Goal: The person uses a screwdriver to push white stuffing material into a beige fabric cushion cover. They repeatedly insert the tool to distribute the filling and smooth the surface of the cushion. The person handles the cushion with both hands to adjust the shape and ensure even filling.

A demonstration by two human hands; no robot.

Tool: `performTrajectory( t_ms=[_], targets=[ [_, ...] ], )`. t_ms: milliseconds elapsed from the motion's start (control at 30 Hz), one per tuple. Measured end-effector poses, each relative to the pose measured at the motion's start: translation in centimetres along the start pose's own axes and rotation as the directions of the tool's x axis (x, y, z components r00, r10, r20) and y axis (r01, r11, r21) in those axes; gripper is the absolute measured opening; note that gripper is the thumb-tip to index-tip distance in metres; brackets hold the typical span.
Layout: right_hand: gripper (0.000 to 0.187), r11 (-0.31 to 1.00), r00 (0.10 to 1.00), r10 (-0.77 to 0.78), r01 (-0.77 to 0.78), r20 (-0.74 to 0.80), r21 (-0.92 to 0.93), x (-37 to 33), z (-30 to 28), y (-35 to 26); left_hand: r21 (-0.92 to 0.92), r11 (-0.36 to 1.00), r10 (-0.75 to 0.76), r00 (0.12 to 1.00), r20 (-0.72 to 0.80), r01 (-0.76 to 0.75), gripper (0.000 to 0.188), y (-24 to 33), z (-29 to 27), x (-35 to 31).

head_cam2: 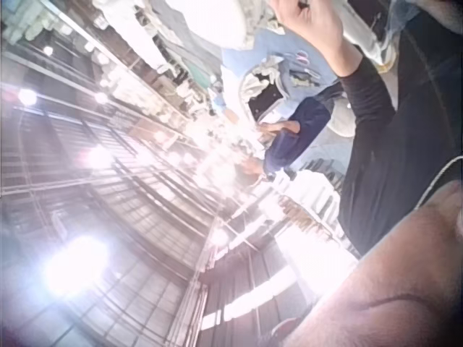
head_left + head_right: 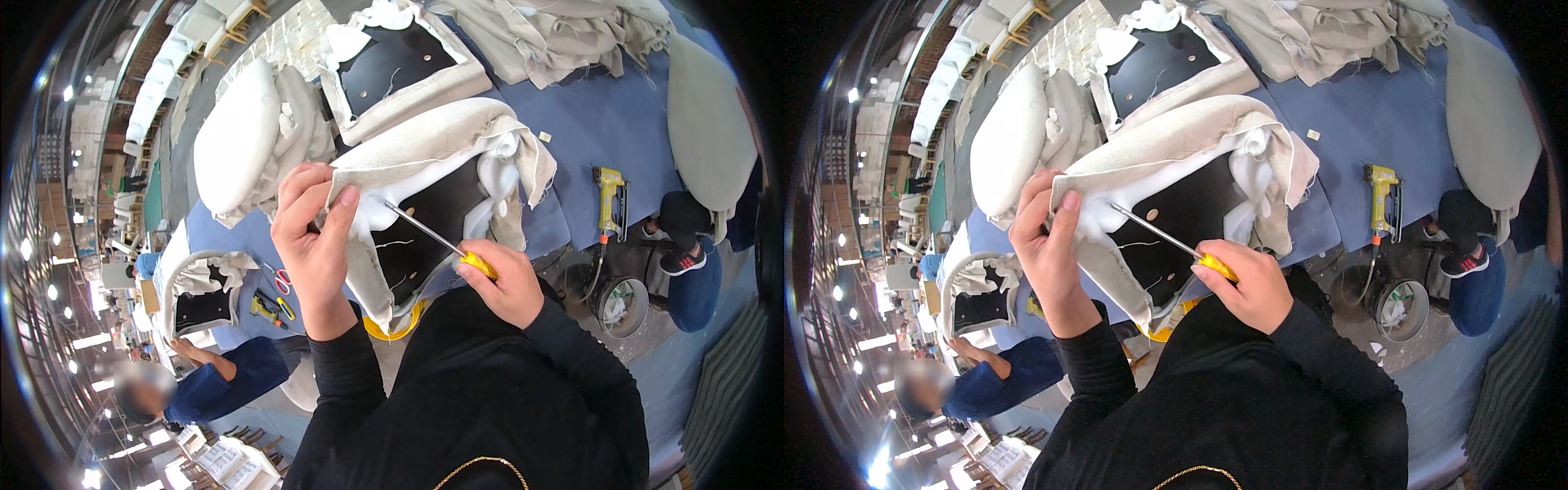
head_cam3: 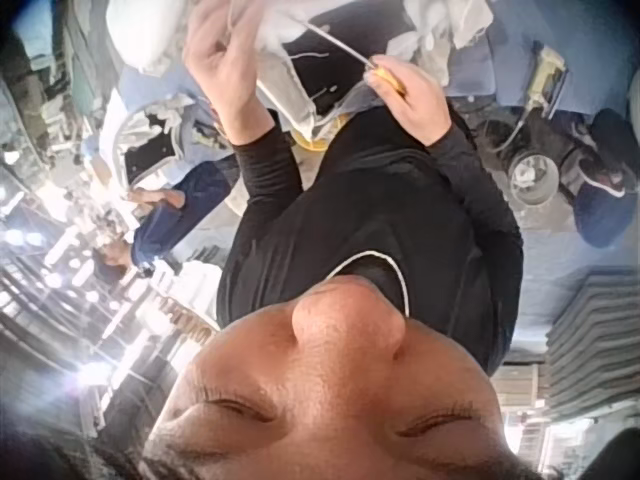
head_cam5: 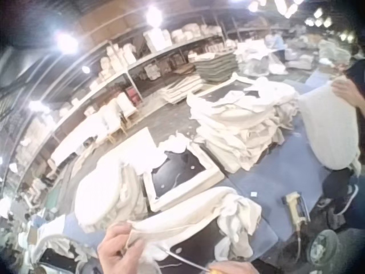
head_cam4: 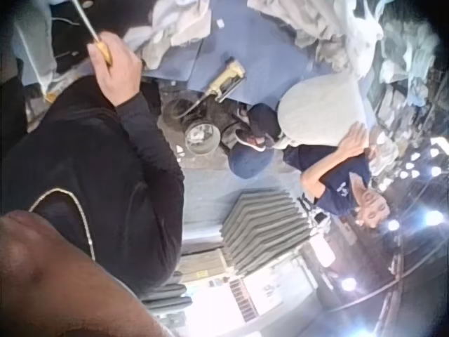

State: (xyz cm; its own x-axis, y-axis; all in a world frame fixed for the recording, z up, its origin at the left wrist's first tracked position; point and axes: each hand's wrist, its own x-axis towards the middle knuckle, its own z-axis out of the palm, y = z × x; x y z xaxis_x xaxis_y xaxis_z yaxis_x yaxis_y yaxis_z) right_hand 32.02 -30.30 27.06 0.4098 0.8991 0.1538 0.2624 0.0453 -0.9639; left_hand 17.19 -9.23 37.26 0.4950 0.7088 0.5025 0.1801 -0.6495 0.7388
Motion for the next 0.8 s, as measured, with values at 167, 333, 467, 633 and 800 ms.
performTrajectory(
  t_ms=[167,333,467,633,800],
  targets=[
    [0.027,0.996,0.999,0.045,-0.047,0.025,0.081,0.4,0.6,0.3,0.017,0.981,0.194,0.979,0.061,-0.195,0.016,-0.7,-0.2,0.1],
    [0.027,0.992,0.997,0.063,-0.068,0.045,0.109,1.0,0.7,0.3,-0.003,0.961,0.276,0.954,0.116,-0.278,0.018,-1.2,-0.8,0.1],
    [0.027,0.994,0.997,0.027,-0.019,-0.072,0.106,0.6,0.9,0.9,-0.032,0.971,0.239,0.963,0.125,-0.237,0.026,-0.9,-0.7,0.0],
    [0.027,0.999,0.993,-0.023,0.027,-0.118,0.034,0.7,-0.1,-0.2,-0.031,0.987,0.157,0.986,0.056,-0.156,0.02,-0.5,-0.6,-0.5],
    [0.027,0.996,0.991,-0.067,0.06,-0.112,-0.07,1.2,-2.1,-1.4,-0.011,0.999,0.033,0.998,0.056,-0.032,0.022,0.0,-0.7,-0.5]
  ],
)
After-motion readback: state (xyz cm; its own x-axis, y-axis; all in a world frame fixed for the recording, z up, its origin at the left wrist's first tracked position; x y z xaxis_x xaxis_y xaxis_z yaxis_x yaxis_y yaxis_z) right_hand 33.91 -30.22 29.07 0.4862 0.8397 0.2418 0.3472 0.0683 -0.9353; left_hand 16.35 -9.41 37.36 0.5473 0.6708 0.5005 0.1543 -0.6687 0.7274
